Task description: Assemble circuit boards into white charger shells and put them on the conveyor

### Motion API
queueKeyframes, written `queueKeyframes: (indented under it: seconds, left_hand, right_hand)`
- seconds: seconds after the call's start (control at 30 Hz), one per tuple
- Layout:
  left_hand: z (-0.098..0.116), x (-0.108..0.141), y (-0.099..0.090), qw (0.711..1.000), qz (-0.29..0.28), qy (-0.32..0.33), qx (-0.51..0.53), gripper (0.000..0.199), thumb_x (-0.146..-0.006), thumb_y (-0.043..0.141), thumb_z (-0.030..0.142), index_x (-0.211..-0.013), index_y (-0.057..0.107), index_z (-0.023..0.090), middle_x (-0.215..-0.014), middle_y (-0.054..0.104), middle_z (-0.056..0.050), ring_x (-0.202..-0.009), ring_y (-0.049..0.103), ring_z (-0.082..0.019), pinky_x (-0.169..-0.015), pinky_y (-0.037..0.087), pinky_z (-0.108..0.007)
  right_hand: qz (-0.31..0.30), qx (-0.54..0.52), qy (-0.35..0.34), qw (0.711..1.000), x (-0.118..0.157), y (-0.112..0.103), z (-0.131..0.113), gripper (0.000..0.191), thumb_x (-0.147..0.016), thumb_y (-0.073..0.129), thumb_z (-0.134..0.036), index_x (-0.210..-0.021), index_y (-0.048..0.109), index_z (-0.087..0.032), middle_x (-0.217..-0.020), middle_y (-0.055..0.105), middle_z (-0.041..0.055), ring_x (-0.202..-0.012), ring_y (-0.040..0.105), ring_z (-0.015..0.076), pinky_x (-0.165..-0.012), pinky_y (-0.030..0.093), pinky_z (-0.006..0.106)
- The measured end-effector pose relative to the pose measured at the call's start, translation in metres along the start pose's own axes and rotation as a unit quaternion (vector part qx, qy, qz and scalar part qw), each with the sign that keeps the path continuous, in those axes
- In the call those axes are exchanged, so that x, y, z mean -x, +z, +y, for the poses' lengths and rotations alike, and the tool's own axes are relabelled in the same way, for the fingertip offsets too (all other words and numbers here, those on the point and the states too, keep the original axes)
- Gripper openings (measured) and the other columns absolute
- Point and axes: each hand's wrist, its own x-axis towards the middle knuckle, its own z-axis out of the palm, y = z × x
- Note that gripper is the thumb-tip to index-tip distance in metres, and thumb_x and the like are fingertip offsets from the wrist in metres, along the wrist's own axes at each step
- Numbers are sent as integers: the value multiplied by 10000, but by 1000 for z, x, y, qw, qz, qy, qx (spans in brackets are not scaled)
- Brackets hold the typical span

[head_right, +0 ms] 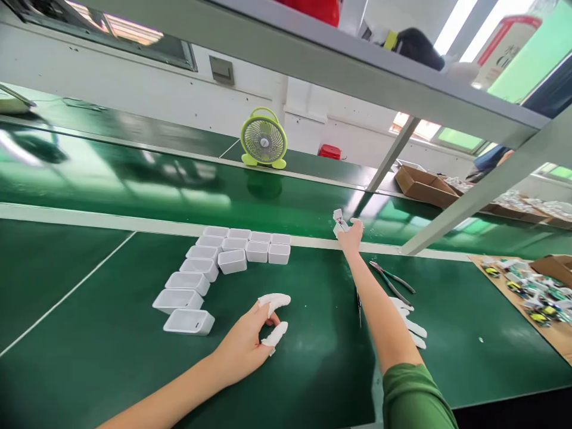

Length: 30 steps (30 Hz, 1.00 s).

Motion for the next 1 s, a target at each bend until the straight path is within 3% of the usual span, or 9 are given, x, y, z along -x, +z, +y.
queueKeyframes:
  seconds: [0.17,0.27,0.37,0.47,0.6,0.67,0.77,0.87,1.0]
  left_hand:
    - [1,-3,-5,970,88,121,-190,384,-942,443,220,-1308,532,149,-1273,593,-203,-1137,630,-316,-902,577,-504]
    - [0,-5,-8,943,127,152,-268,356,-927,468,197,-1266,559,136,-1223,614,-207,-1130,614,-331,-909,555,-524]
    - [-2,-7,-9,929,156,141,-303,321,-907,497,189,-1203,588,103,-1214,603,-227,-1160,582,-351,-972,506,-564]
    - [-2,-10,-14,926,162,100,-325,325,-908,511,206,-1211,587,117,-1252,580,-234,-1252,521,-369,-1033,444,-604]
    - [5,-9,-41,923,198,22,-330,466,-932,551,349,-1357,508,165,-1408,480,-229,-1345,435,-392,-1089,359,-643]
    - [8,-1,-63,929,227,-13,-292,547,-955,522,413,-1439,438,172,-1501,393,-217,-1401,367,-387,-1118,339,-620]
    - [-1,17,-100,938,288,-85,-172,513,-988,440,411,-1468,428,230,-1580,327,-126,-1501,217,-315,-1220,223,-538]
    - [-28,32,-126,893,398,-188,88,522,-961,499,518,-1419,505,266,-1599,338,-43,-1537,137,-253,-1275,19,-419]
    - [-69,30,-139,871,382,-231,206,656,-951,405,632,-1431,490,194,-1561,412,-111,-1488,310,-289,-1256,186,-448]
  right_hand:
    - [-25,15,2,1000,14,6,-4,414,-787,580,-272,-1156,480,-112,-1240,483,206,-1116,572,298,-902,549,426]
    - [-65,14,-9,998,38,-1,-21,535,-777,623,-280,-1258,466,-108,-1338,431,230,-1259,488,323,-973,522,441]
    - [-120,1,-34,992,80,-20,-48,609,-795,652,-307,-1354,436,-206,-1382,448,168,-1309,472,323,-992,527,506]
    - [-166,-5,-136,977,130,-51,-77,598,-880,596,-314,-1433,374,-261,-1426,445,142,-1334,484,300,-1019,530,523]
    - [-113,49,-273,954,171,-87,-99,560,-877,626,-237,-1406,445,-269,-1403,516,133,-1315,522,313,-1004,545,505]
    - [-88,48,-302,948,178,-96,-99,561,-871,631,-206,-1402,460,-273,-1396,537,125,-1324,522,318,-1009,542,501]
    - [-79,15,-277,957,182,-103,-89,556,-886,599,-186,-1418,451,-247,-1399,545,135,-1326,529,319,-973,564,482]
    - [-107,-9,-253,961,191,-110,-75,539,-880,593,-180,-1401,478,-260,-1400,551,120,-1325,536,326,-899,603,460]
    - [-145,-28,-273,951,207,-119,-61,524,-842,607,-146,-1324,564,-349,-1361,590,64,-1302,566,309,-791,655,401]
